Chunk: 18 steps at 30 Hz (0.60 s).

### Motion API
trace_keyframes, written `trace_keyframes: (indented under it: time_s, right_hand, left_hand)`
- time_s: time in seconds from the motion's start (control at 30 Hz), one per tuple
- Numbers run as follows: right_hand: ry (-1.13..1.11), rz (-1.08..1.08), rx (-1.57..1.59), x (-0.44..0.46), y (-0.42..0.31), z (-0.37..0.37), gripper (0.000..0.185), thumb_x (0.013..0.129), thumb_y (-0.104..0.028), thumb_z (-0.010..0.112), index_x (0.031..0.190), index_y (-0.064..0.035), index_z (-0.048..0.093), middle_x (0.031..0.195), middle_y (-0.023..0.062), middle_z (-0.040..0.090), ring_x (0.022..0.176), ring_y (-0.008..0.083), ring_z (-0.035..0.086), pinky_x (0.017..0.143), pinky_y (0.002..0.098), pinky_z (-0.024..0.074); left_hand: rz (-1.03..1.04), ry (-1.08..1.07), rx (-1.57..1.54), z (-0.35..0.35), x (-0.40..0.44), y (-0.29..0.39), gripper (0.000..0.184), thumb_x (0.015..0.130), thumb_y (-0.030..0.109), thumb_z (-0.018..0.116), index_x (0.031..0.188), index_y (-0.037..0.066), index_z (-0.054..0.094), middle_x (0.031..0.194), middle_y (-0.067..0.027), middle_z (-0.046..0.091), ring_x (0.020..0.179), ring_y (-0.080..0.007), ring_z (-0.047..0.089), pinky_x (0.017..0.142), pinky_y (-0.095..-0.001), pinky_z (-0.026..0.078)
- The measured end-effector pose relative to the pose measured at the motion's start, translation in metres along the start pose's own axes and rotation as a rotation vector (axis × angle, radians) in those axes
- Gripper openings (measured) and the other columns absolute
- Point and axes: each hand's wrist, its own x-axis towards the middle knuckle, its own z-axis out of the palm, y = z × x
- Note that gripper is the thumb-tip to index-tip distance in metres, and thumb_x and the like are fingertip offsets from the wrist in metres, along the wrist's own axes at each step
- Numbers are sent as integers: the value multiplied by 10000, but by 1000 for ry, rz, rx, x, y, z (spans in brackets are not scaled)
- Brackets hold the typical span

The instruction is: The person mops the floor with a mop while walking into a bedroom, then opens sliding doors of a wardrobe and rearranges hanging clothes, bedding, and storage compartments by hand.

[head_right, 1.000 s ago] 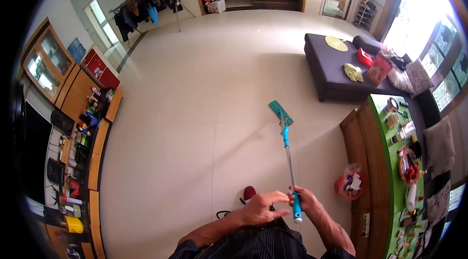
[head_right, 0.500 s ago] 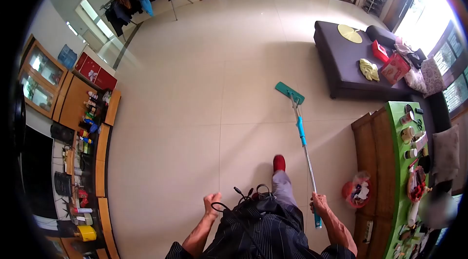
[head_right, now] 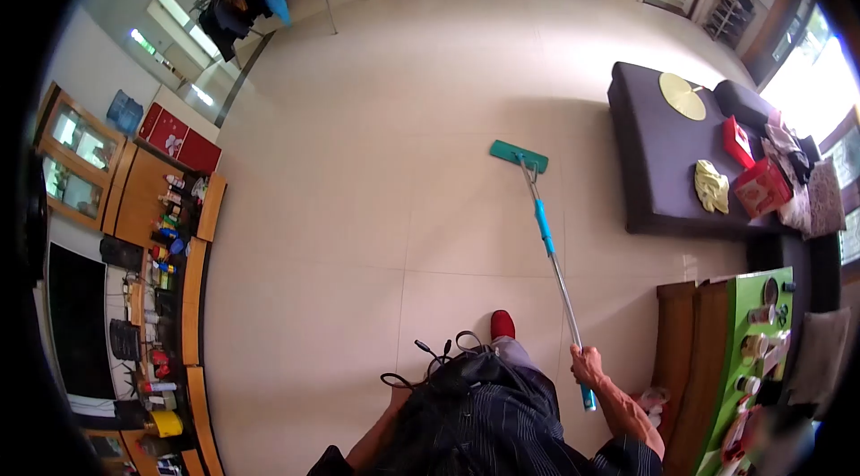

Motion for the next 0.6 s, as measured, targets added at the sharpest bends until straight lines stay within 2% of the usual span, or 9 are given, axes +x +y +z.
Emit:
trace_keyframes:
  time_s: [0.03, 0.17, 0.27, 0.33, 0.37, 0.43, 0.47, 0.53, 0.6]
  right_hand:
    - [-11, 4, -14, 8, -17, -5, 441, 931, -367, 494, 771, 39, 564, 602, 131, 586, 460, 206, 564, 417, 373, 502]
    - [-66, 5, -83, 61, -125, -10, 447, 937, -380, 505, 766, 30, 549, 606, 121, 577, 468, 202, 556, 414, 364, 496]
    - [-127, -28, -123, 92, -201, 7, 447, 933, -390, 524, 768, 26, 532, 610, 113, 566, 475, 199, 547, 414, 365, 490]
    - [-149, -73, -192, 112, -248, 22, 447, 933, -389, 521, 777, 30, 540, 612, 115, 570, 477, 201, 554, 420, 364, 497]
    - [-154, -82, -211, 124, -269, 29, 447, 933, -389, 521, 777, 30, 540, 612, 115, 570, 477, 201, 554, 420, 364, 497]
    - [-181, -107, -247, 149, -312, 53, 459, 932, -397, 519, 783, 36, 555, 607, 116, 576, 472, 207, 559, 412, 361, 498]
    - [-188, -120, -267, 159, -333, 66, 459, 932, -397, 519, 783, 36, 555, 607, 116, 576, 472, 207, 559, 412, 361, 498]
    - [-191, -178, -393, 175, -381, 88, 501, 934, -412, 516, 768, 57, 576, 617, 144, 597, 465, 231, 584, 419, 374, 512]
    - [-185, -167, -386, 188, -430, 110, 498, 935, -419, 527, 768, 48, 579, 616, 133, 595, 471, 232, 582, 423, 374, 507]
  left_hand:
    - [-16, 38, -181, -10, -1, 24, 272, 848, 310, 599, 749, 80, 702, 656, -115, 657, 567, -195, 605, 518, -364, 423]
    - [35, 82, -295, -51, 36, 80, 292, 824, 286, 656, 690, 27, 639, 648, -107, 640, 581, -152, 601, 522, -367, 432]
    - [-129, 96, -319, -82, 62, 104, 245, 837, 266, 641, 734, 44, 656, 657, -116, 638, 628, -174, 631, 549, -366, 446]
    - [-424, 166, -381, -91, 87, 113, 190, 836, 247, 622, 770, 73, 662, 665, -129, 648, 672, -254, 671, 554, -400, 465]
    - [-433, 176, -397, -94, 104, 102, 190, 836, 247, 622, 770, 73, 662, 665, -129, 648, 672, -254, 671, 554, -400, 465]
    - [-27, 95, 160, -90, 135, 57, 248, 840, 309, 590, 773, 83, 666, 702, -144, 665, 703, -337, 676, 561, -448, 477]
    - [-40, 110, 145, -98, 148, 53, 248, 840, 309, 590, 773, 83, 666, 702, -144, 665, 703, -337, 676, 561, -448, 477]
    - [-7, 92, -22, -118, 185, 47, 398, 850, 410, 541, 730, 35, 594, 659, -197, 617, 640, -387, 630, 547, -479, 433]
    - [-16, 72, 19, -128, 224, 21, 422, 840, 430, 542, 719, 30, 598, 663, -199, 618, 645, -382, 634, 546, -484, 430]
